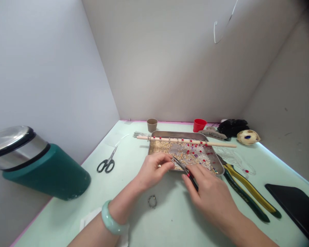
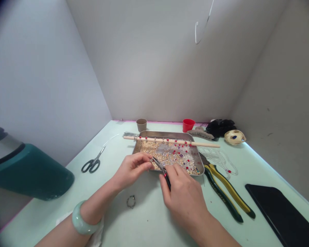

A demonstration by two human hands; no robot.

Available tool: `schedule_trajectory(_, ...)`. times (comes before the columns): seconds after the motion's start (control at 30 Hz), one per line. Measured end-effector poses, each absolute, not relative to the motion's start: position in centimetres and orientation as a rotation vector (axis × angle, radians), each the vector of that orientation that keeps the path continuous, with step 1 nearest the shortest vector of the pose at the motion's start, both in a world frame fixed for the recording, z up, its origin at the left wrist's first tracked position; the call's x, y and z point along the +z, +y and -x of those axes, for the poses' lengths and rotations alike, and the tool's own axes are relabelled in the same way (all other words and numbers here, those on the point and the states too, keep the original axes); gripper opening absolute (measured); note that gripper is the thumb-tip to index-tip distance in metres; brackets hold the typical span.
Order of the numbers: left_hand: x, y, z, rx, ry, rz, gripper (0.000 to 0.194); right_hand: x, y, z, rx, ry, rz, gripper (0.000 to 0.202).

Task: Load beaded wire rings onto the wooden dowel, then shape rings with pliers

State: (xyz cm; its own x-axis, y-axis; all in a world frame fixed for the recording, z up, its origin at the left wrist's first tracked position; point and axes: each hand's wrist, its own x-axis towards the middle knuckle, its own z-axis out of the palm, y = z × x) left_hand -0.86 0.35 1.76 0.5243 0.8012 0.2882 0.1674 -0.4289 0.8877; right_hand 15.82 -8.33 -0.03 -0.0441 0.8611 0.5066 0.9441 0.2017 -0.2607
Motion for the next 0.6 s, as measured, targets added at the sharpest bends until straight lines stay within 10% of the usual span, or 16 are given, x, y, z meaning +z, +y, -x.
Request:
schedule_trajectory(0.37,1.7,0.9,1.4,0.946,0.725,-1.926,0.011,1.8,-7.8,-16.6,0.686,-1.738,1.517,0.030)
schedule_trajectory(0.6,2.2,0.6,1.1,0.896,0.647,-1.526,0.017,1.0,-7.8,-16.8,0.235,-1.826,1.456,0.019)
